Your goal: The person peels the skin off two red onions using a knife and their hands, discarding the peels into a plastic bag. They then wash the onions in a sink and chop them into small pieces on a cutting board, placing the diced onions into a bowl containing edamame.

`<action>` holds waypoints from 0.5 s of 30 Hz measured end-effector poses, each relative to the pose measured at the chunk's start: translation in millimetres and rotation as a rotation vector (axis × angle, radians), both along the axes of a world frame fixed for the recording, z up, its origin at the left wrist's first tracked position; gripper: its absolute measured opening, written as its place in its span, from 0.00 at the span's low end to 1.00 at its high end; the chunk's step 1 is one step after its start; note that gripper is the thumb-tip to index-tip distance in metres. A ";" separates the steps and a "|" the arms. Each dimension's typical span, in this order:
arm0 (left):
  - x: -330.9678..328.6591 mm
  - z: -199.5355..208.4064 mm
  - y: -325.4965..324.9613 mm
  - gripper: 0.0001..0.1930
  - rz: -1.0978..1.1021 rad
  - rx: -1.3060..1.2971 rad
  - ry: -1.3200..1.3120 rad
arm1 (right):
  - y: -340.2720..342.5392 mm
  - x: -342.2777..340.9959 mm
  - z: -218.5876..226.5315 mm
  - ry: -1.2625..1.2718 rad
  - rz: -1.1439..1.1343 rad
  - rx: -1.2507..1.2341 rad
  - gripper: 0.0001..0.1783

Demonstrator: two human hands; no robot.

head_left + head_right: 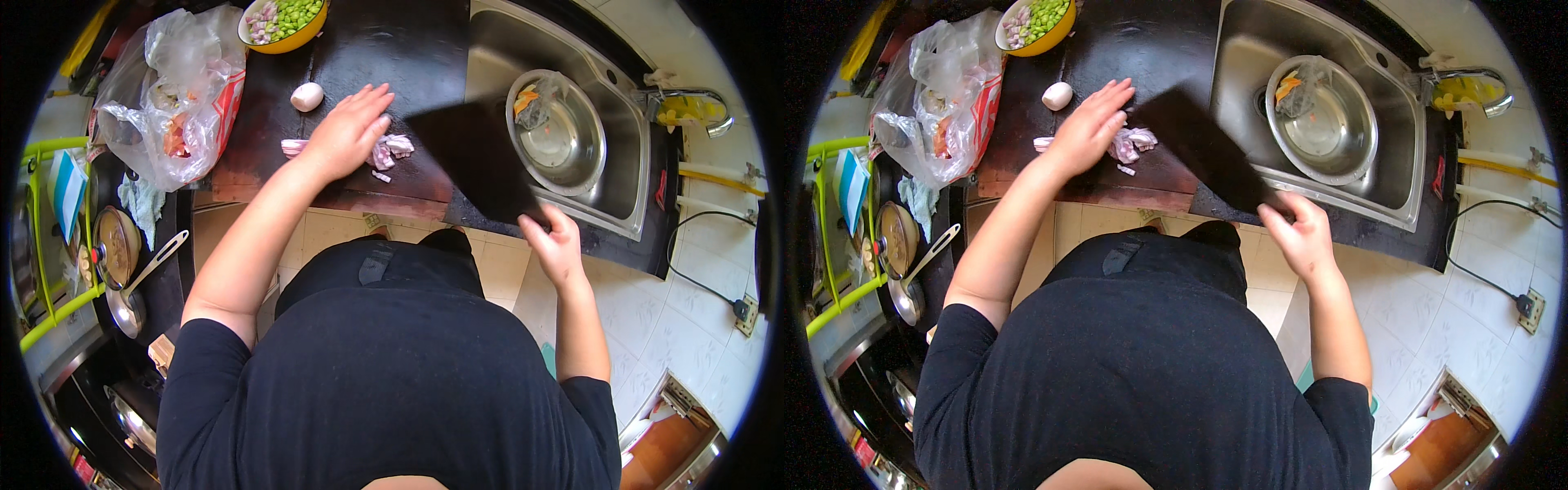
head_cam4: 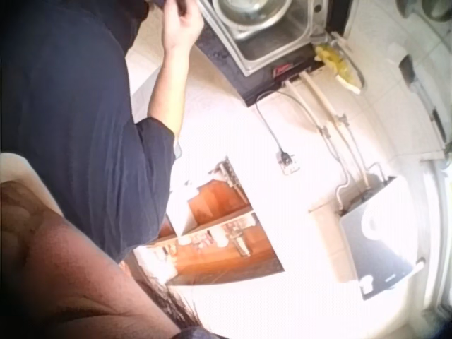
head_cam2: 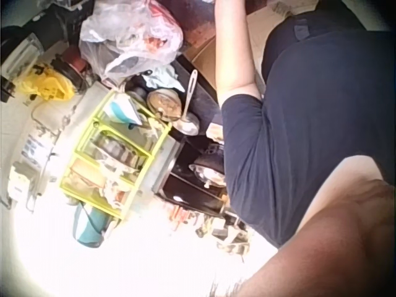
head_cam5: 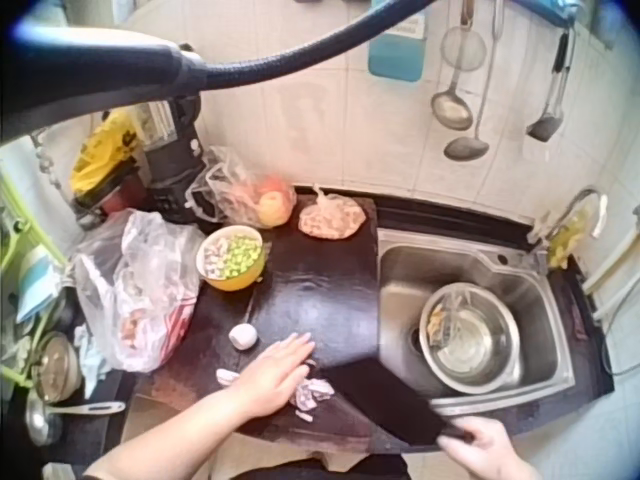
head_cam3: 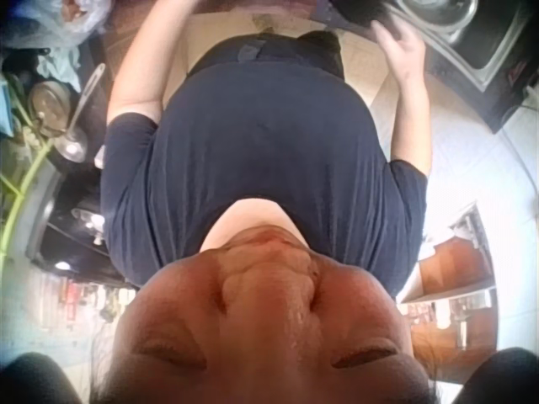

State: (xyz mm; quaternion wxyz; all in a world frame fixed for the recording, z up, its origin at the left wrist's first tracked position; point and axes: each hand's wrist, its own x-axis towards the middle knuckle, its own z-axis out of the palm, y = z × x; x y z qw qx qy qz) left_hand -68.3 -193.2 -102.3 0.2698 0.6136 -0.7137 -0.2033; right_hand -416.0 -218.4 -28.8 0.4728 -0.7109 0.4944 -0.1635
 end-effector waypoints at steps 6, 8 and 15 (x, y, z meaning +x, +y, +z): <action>-22.6 -5.9 33.3 0.23 -0.181 -0.054 0.138 | -13.4 16.8 -30.5 -0.364 -0.353 0.631 0.10; -18.9 -9.6 41.8 0.23 0.052 -0.154 0.305 | -14.6 22.4 -39.4 -0.395 -0.402 0.649 0.10; -32.8 -19.9 48.5 0.26 0.289 -0.200 0.281 | -21.6 27.5 -45.3 -0.439 -0.310 0.829 0.10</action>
